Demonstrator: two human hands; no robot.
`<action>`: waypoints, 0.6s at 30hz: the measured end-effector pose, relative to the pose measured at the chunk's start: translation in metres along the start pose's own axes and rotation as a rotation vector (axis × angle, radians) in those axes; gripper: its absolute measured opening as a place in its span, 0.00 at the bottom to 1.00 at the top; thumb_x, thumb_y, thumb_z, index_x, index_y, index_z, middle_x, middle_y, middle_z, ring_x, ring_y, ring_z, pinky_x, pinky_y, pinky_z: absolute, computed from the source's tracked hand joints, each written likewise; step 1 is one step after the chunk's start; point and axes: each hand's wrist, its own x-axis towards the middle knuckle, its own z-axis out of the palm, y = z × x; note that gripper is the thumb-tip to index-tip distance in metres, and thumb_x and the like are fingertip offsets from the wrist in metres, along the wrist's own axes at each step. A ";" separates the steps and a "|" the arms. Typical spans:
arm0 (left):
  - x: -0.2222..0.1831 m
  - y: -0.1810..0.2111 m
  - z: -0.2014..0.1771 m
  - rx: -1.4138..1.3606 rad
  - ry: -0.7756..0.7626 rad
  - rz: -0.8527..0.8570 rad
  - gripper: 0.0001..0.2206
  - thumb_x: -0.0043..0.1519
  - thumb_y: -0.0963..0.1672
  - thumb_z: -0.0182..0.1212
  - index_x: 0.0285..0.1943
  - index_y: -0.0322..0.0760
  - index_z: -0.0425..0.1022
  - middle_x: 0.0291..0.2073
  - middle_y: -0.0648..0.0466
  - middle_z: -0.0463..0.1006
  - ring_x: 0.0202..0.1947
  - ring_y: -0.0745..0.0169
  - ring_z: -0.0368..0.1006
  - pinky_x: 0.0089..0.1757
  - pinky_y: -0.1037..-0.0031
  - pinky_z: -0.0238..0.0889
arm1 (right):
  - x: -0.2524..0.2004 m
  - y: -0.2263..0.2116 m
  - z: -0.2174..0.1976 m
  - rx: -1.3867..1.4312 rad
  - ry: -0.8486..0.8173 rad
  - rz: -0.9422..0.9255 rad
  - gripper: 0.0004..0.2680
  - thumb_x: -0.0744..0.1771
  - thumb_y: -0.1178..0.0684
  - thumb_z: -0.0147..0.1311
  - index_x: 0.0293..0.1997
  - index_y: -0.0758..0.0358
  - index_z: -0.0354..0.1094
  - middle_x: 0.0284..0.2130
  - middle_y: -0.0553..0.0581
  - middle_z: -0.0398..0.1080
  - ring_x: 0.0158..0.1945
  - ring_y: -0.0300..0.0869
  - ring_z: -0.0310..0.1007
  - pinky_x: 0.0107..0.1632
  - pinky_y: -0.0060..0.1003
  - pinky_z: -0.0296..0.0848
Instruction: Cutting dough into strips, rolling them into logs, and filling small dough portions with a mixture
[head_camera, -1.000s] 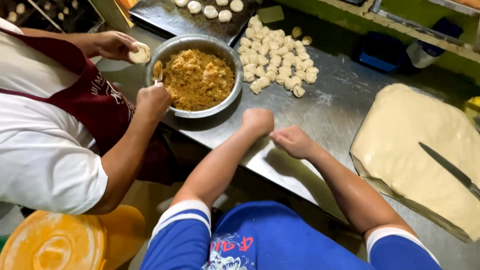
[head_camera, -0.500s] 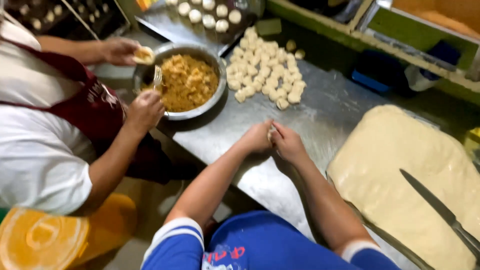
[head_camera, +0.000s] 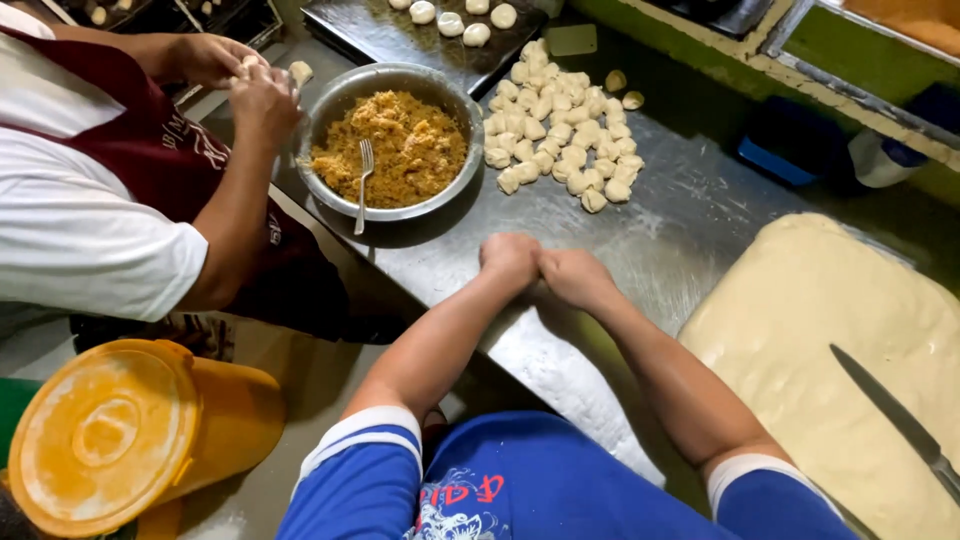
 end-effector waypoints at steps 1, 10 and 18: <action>0.014 -0.018 0.010 0.070 -0.043 0.024 0.22 0.59 0.55 0.51 0.49 0.44 0.84 0.42 0.52 0.85 0.46 0.46 0.81 0.32 0.44 0.73 | -0.008 -0.007 0.008 0.015 -0.087 -0.205 0.17 0.70 0.50 0.34 0.46 0.71 0.73 0.45 0.81 0.74 0.57 0.75 0.66 0.62 0.68 0.62; -0.154 -0.082 -0.143 -0.437 -0.179 0.068 0.48 0.53 0.65 0.58 0.67 0.22 0.61 0.64 0.30 0.71 0.67 0.36 0.67 0.63 0.49 0.61 | 0.041 -0.050 -0.001 -0.241 0.364 0.081 0.24 0.69 0.43 0.50 0.74 0.60 0.56 0.77 0.68 0.40 0.73 0.79 0.38 0.61 0.89 0.42; -0.098 -0.123 -0.065 -0.592 -0.136 0.357 0.32 0.53 0.46 0.65 0.66 0.32 0.59 0.51 0.34 0.79 0.58 0.34 0.73 0.56 0.47 0.68 | 0.027 -0.073 0.092 0.386 0.617 -0.056 0.10 0.69 0.49 0.53 0.54 0.53 0.78 0.45 0.59 0.79 0.55 0.50 0.76 0.58 0.46 0.73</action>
